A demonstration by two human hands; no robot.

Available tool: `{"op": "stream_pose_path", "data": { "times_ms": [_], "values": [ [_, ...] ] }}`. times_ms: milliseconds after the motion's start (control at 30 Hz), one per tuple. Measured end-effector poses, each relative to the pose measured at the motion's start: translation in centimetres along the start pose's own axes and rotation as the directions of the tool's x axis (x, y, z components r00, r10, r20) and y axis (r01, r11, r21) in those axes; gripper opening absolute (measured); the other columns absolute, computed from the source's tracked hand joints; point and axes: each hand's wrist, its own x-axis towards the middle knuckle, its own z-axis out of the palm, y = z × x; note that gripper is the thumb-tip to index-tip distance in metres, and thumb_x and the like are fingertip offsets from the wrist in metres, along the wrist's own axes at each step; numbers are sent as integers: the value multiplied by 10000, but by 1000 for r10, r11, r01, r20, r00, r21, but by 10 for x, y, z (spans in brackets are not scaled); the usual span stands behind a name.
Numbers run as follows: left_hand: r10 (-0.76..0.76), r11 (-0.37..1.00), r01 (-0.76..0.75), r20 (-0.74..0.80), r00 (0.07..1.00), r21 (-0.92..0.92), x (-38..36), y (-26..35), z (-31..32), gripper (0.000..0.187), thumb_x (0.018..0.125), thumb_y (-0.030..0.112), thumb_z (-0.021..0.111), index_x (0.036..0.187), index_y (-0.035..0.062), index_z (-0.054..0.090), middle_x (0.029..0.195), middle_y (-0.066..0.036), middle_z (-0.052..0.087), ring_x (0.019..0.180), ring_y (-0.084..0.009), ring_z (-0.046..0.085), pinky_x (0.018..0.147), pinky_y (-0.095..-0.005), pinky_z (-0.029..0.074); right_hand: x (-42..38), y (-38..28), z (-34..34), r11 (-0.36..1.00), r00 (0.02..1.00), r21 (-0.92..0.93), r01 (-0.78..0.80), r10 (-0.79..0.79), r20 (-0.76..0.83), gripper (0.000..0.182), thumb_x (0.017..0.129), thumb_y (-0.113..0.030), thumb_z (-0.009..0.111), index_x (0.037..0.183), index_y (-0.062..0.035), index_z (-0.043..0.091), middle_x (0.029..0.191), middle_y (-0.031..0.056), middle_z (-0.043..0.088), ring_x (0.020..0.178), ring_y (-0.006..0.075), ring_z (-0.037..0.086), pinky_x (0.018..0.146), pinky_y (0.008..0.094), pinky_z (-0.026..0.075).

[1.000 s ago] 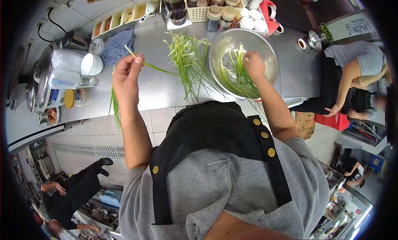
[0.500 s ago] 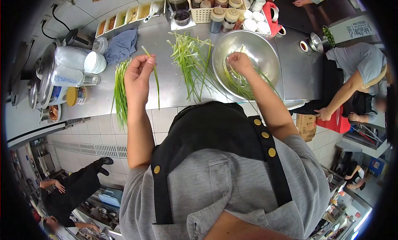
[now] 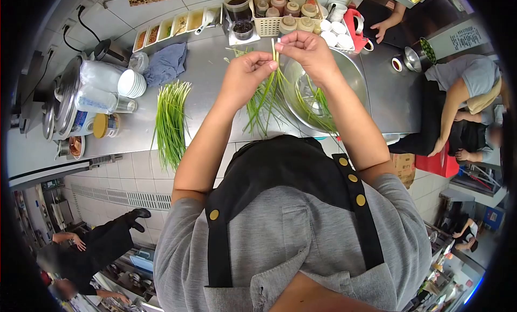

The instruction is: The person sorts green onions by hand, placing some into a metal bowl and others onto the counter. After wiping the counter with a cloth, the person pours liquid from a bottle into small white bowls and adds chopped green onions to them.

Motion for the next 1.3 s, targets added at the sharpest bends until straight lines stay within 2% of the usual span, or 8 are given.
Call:
{"op": "stream_pose_path", "data": {
  "times_ms": [200, 300, 800, 900, 933, 1000, 1133, 1300],
  "values": [
    [-43, 999, 43, 22, 999, -20, 6, 2, -6, 165, 883, 165, 658, 959, 20, 649, 807, 10, 622, 705, -41, 518, 622, -204, 419, -11, 10, 15, 992, 987, 42, 115, -110, -119, 137, 859, -106, 672, 943, -1, 650, 879, 28, 667, 840, 81, 594, 794, 228, 459],
    [-31, 994, 32, 16, 999, -102, 6, 9, -13, 159, 893, 191, 646, 940, 39, 644, 804, 19, 617, 698, -36, 507, 634, -204, 415, -25, 27, 11, 981, 981, -36, -188, 187, -44, 195, 904, -157, 622, 987, 14, 666, 866, 30, 681, 851, 95, 599, 821, 263, 460],
    [-85, 990, 45, -311, 947, -132, 4, 28, -84, 154, 936, 193, 579, 1020, 67, 604, 930, -39, 674, 858, -113, 638, 727, -253, 487, -67, 62, 32, 938, 916, 62, -340, 315, 250, 174, 871, -131, 662, 945, 27, 661, 866, 67, 690, 809, 110, 631, 814, 249, 475],
    [1, 992, -51, -407, 913, -112, -2, 34, -118, 168, 920, 205, 609, 1005, 61, 612, 935, -41, 679, 861, -107, 638, 712, -256, 487, -71, 92, 22, 925, 937, -268, -268, 315, 148, 157, 830, -120, 683, 912, 13, 678, 799, 69, 694, 727, 119, 639, 682, 262, 494],
    [37, 995, -75, -449, 893, -66, -8, 38, -130, 169, 924, 190, 601, 1016, 49, 614, 914, -40, 677, 854, -109, 640, 692, -251, 491, -75, 96, 16, 927, 934, -263, -267, 316, 165, 157, 830, -120, 683, 912, 13, 678, 799, 69, 694, 727, 119, 639, 682, 262, 494],
    [118, 989, -59, -492, 862, 135, -28, 54, -157, 177, 925, 167, 598, 1029, 24, 616, 876, -33, 667, 822, -105, 632, 656, -238, 484, -82, 82, 14, 744, 969, -643, -179, 245, 14, 148, 805, -129, 693, 883, -4, 686, 765, 70, 686, 686, 120, 628, 635, 261, 486],
    [182, 798, 171, -502, 845, 577, -76, 79, -226, 143, 907, 112, 581, 950, -14, 632, 750, -30, 640, 621, -82, 529, 584, -226, 431, -91, 98, -6, 838, 973, -496, -226, 218, -76, 129, 798, -107, 690, 883, -11, 687, 743, 67, 679, 650, 113, 613, 615, 251, 478],
    [-71, 513, 497, -542, 837, 700, -97, 37, -305, 193, 853, 154, 633, 922, -26, 645, 691, -91, 647, 597, -145, 579, 570, -299, 451, -87, 89, -10, 914, 962, -307, -265, 228, -150, 78, 833, -54, 661, 864, 17, 663, 722, -8, 627, 639, 36, 529, 584, 194, 416]
  ]
}}
